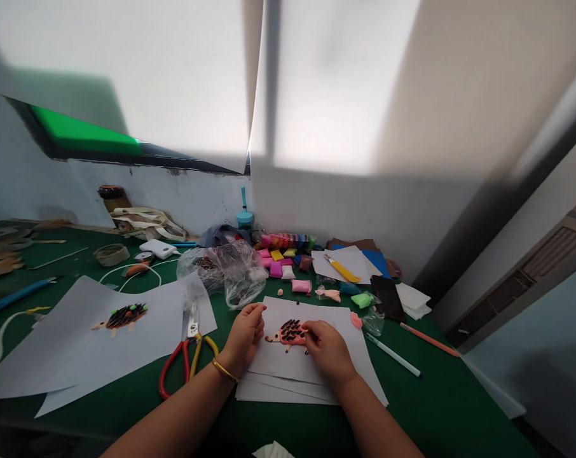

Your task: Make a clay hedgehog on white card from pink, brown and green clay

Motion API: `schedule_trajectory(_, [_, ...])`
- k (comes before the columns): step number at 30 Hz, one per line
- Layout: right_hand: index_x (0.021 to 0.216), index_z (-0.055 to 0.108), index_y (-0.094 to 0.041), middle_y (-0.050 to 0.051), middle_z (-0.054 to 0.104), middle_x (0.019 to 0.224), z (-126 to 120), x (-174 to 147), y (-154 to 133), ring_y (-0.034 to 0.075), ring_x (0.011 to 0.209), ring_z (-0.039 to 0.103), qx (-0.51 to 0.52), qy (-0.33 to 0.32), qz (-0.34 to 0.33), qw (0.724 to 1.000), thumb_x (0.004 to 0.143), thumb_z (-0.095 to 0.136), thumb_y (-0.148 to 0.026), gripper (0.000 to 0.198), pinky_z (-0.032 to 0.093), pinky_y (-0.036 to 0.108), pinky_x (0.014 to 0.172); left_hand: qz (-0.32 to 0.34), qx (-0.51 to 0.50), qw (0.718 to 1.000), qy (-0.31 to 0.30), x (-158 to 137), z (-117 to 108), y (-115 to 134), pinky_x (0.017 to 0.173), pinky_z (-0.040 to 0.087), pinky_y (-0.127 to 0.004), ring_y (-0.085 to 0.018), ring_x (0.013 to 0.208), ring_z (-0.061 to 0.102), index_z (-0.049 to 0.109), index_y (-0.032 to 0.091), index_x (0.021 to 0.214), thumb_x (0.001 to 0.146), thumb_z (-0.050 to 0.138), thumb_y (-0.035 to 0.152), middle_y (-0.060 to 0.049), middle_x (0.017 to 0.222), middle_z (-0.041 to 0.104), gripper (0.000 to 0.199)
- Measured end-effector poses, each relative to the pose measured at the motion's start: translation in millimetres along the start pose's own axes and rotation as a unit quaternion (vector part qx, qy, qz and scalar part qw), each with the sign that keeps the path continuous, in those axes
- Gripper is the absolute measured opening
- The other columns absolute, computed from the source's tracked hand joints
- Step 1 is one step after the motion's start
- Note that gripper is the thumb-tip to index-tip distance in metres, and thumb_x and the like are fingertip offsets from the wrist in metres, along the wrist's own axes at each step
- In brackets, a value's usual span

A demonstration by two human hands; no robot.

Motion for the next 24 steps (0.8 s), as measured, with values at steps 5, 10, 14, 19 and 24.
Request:
schedule_trajectory(5, [0.094, 0.067, -0.022, 0.006, 0.065, 0.096, -1.1, 1.7, -1.9, 0.021, 0.090, 0.060, 0.010, 0.000, -0.006, 1.000, 0.083, 0.049, -0.024, 0.021, 0.049, 0.035, 0.081, 0.002, 0.006, 1.000, -0.001, 0.2, 0.3, -0.2, 0.039, 0.010, -0.018, -0.003, 0.038, 0.021, 0.050, 0.018, 0.081, 0.068, 0.067, 0.041, 0.012, 0.046, 0.026, 0.032])
schedule_trajectory(10, [0.092, 0.066, -0.022, 0.005, 0.065, 0.093, 1.2, 1.5, 0.7, 0.020, 0.087, 0.060, 0.018, -0.003, 0.006, 1.000, 0.082, 0.050, -0.024, 0.019, 0.049, 0.034, 0.079, 0.002, 0.005, 1.000, 0.001, -0.4, 0.3, 0.4, 0.039, 0.011, -0.018, -0.003, 0.038, 0.020, 0.050, 0.018, 0.081, 0.067, 0.068, 0.041, 0.012, 0.046, 0.026, 0.032])
schedule_trajectory(14, [0.086, 0.065, -0.021, 0.004, 0.064, 0.087, 1.1, 0.1, 0.2, 0.019, 0.081, 0.060, 0.007, -0.002, 0.002, 1.000, 0.081, 0.051, -0.024, 0.015, 0.049, 0.032, 0.071, 0.002, 0.003, 1.000, -0.002, 0.0, 0.7, 0.1, 0.039, 0.011, -0.018, -0.003, 0.038, 0.021, 0.050, 0.018, 0.082, 0.067, 0.068, 0.041, 0.012, 0.047, 0.027, 0.033])
schedule_trajectory(19, [0.082, 0.064, -0.021, 0.005, 0.063, 0.084, 2.1, 0.0, -3.4, 0.019, 0.078, 0.058, -0.009, -0.012, -0.017, 1.000, 0.080, 0.051, -0.022, 0.014, 0.048, 0.031, 0.068, 0.003, 0.004, 1.000, 0.002, -0.1, 0.6, 0.6, 0.039, 0.011, -0.017, -0.003, 0.038, 0.021, 0.050, 0.018, 0.081, 0.066, 0.069, 0.041, 0.012, 0.046, 0.027, 0.033])
schedule_trajectory(24, [0.084, 0.066, -0.022, 0.005, 0.065, 0.086, 4.1, 0.7, -8.0, 0.020, 0.081, 0.058, -0.027, -0.026, -0.039, 0.999, 0.080, 0.051, -0.022, 0.015, 0.049, 0.033, 0.074, 0.002, 0.005, 1.000, 0.001, 0.1, 0.7, 0.5, 0.039, 0.011, -0.017, -0.003, 0.037, 0.021, 0.051, 0.018, 0.081, 0.066, 0.069, 0.041, 0.012, 0.046, 0.026, 0.033])
Point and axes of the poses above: each hand's wrist, its own x-axis towards the middle knuckle, its own z-axis out of the palm, y = z × x, the point moved 7 cm from there along x, towards the middle knuckle
